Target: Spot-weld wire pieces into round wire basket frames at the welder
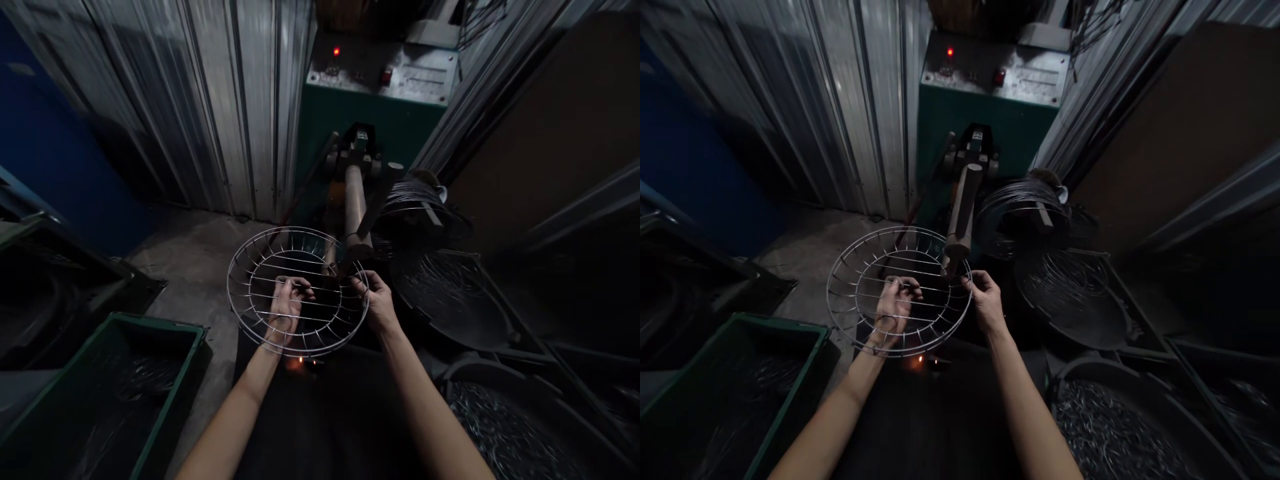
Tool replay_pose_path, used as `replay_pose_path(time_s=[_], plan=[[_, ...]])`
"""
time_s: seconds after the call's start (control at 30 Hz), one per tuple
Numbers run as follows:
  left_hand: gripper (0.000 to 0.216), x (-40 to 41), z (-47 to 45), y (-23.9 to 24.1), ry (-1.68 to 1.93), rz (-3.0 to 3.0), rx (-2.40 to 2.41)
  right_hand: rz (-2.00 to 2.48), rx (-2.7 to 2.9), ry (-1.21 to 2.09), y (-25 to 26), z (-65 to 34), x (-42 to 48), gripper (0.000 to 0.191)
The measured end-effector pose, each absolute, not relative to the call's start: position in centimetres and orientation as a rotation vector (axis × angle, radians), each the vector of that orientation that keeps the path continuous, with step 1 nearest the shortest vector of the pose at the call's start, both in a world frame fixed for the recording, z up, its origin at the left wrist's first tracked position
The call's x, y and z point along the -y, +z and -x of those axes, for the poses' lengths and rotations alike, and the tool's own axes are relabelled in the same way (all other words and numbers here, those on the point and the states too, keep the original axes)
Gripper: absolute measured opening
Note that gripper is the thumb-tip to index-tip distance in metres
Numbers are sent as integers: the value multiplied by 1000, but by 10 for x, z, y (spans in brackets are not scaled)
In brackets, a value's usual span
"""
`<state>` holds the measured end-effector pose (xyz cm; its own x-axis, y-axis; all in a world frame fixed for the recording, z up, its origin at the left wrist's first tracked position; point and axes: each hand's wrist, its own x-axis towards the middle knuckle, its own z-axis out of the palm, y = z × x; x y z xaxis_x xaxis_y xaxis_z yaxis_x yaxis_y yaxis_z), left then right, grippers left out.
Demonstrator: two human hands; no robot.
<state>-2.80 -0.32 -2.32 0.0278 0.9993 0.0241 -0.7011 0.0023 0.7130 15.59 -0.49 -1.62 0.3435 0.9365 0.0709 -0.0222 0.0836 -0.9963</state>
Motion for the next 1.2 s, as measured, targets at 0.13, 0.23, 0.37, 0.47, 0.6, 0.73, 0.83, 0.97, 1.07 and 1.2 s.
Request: replay_pose_path(time_s=[0.13, 0.23, 0.37, 0.47, 0.6, 0.73, 0.83, 0.97, 1.07, 1.2], plan=[[24, 1, 29, -23, 1471, -672, -590, 1257, 959, 928, -17, -155, -2, 32], [23, -1, 28, -25, 1467, -696, -550, 1255, 965, 931, -16, -156, -3, 33], [26, -1, 25, -29, 1470, -714, -523, 1232, 973, 931, -19, -156, -7, 31], [30, -1, 28, -32, 1456, -726, -530, 1197, 967, 942, -24, -155, -11, 28], [31, -3, 43, -32, 1334, -757, -507, 1173, 950, 964, -26, -159, -5, 26], [31, -4, 53, -29, 1123, -814, -512, 1211, 989, 957, -21, -164, 9, 28], [32, -1, 49, -27, 1187, -799, -512, 1267, 1024, 893, -17, -163, 13, 27], [31, 9, 41, -23, 1247, -782, -528, 1271, 1022, 901, -12, -160, 10, 26], [28, 18, 40, -20, 1245, -790, -550, 1273, 1006, 906, -14, -160, 8, 26], [27, 23, 40, -20, 1252, -823, -569, 1270, 1060, 914, -20, -162, 4, 24]])
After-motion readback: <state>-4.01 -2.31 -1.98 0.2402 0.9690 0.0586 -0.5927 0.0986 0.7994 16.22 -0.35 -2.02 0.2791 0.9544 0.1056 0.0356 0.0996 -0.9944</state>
